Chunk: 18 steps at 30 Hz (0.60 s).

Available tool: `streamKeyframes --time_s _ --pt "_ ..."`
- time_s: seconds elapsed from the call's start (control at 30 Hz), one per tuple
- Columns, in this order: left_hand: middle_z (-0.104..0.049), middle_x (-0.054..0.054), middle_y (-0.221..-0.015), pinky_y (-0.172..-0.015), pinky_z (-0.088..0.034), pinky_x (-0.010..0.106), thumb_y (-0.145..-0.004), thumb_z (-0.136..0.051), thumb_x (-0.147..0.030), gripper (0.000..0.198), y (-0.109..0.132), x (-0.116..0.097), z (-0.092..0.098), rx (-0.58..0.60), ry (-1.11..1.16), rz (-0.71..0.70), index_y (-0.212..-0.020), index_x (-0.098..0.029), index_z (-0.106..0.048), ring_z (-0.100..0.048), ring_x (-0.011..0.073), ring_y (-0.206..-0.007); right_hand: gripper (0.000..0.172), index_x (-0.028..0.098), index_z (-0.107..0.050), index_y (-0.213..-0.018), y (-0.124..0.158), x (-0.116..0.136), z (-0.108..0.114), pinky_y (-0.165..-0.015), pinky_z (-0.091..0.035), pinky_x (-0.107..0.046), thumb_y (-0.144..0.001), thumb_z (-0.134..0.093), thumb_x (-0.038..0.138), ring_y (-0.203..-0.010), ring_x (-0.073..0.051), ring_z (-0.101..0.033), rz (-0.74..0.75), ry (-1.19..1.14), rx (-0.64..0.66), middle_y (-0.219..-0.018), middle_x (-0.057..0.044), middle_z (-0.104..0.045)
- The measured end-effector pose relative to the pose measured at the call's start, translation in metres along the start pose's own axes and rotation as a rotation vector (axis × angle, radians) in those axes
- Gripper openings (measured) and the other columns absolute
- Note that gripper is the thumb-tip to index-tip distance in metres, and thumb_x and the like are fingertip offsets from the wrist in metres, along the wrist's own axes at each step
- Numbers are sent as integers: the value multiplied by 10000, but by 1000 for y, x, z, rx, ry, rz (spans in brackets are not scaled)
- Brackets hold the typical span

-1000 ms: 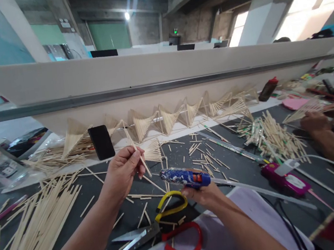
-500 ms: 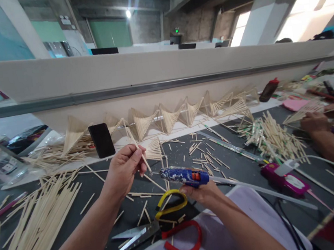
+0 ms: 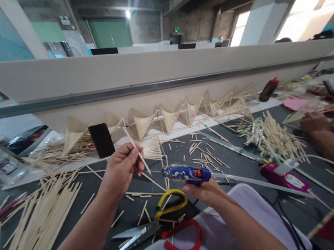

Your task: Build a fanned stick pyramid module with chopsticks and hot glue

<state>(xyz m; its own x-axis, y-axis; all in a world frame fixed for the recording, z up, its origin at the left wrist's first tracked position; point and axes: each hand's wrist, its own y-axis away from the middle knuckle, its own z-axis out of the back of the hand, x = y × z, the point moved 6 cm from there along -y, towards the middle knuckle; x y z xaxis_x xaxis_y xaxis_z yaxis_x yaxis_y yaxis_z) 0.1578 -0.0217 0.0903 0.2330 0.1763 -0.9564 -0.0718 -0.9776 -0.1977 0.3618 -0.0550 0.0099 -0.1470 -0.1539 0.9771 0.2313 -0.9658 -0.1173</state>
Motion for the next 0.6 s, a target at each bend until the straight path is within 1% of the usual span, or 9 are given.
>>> streamKeyframes --time_s 0.1,0.27,0.33,0.4,0.47,0.5,0.6 --pt "-571 -14 -626 -374 -369 160 -759 -620 -269 125 -1 2 -1 -1 -14 11 -796 -154 -588 -486 56 -423 244 178 -547 -664 1 0 0 -446 -362 -228 -641 -687 377 -457 -95 -407 5 -9 0 -526 23 -496" --pt "-568 -14 -622 -361 -359 155 -747 -626 -267 123 1 4 -4 7 18 43 -776 -153 -589 -474 51 -411 229 176 -597 -703 0 -6 1 -481 -394 -234 -629 -703 365 -523 -122 -480 34 38 -3 -604 -3 -571" --pt "-558 -18 -608 -357 -345 149 -751 -621 -265 118 2 2 -5 27 48 59 -784 -156 -589 -465 49 -407 233 176 -613 -708 -3 -13 7 -472 -392 -233 -630 -707 375 -515 -124 -487 14 53 -40 -597 -6 -579" --pt "-555 -17 -611 -359 -343 148 -750 -623 -256 110 4 -2 -4 30 59 58 -792 -159 -592 -460 47 -409 262 169 -608 -698 -9 -20 17 -446 -383 -231 -656 -686 415 -467 -115 -474 -32 44 -113 -534 2 -551" --pt "-556 -14 -622 -357 -343 148 -753 -621 -254 107 5 -6 -2 24 55 44 -800 -160 -597 -458 46 -409 315 157 -590 -689 -16 -25 28 -427 -377 -225 -720 -616 469 -412 -97 -450 -61 -23 -175 -477 17 -511" --pt "-557 -13 -626 -353 -340 147 -755 -620 -256 109 6 -8 -2 25 54 38 -803 -160 -598 -458 45 -408 336 152 -583 -704 -20 -27 33 -420 -378 -221 -751 -578 485 -393 -86 -441 -65 -87 -192 -482 19 -516" --pt "-552 -17 -620 -349 -339 144 -753 -627 -268 120 8 -12 -4 49 61 44 -802 -163 -598 -461 46 -408 334 166 -549 -840 -34 -35 44 -400 -393 -204 -749 -583 486 -384 -57 -435 -85 -339 -232 -650 5 -609"
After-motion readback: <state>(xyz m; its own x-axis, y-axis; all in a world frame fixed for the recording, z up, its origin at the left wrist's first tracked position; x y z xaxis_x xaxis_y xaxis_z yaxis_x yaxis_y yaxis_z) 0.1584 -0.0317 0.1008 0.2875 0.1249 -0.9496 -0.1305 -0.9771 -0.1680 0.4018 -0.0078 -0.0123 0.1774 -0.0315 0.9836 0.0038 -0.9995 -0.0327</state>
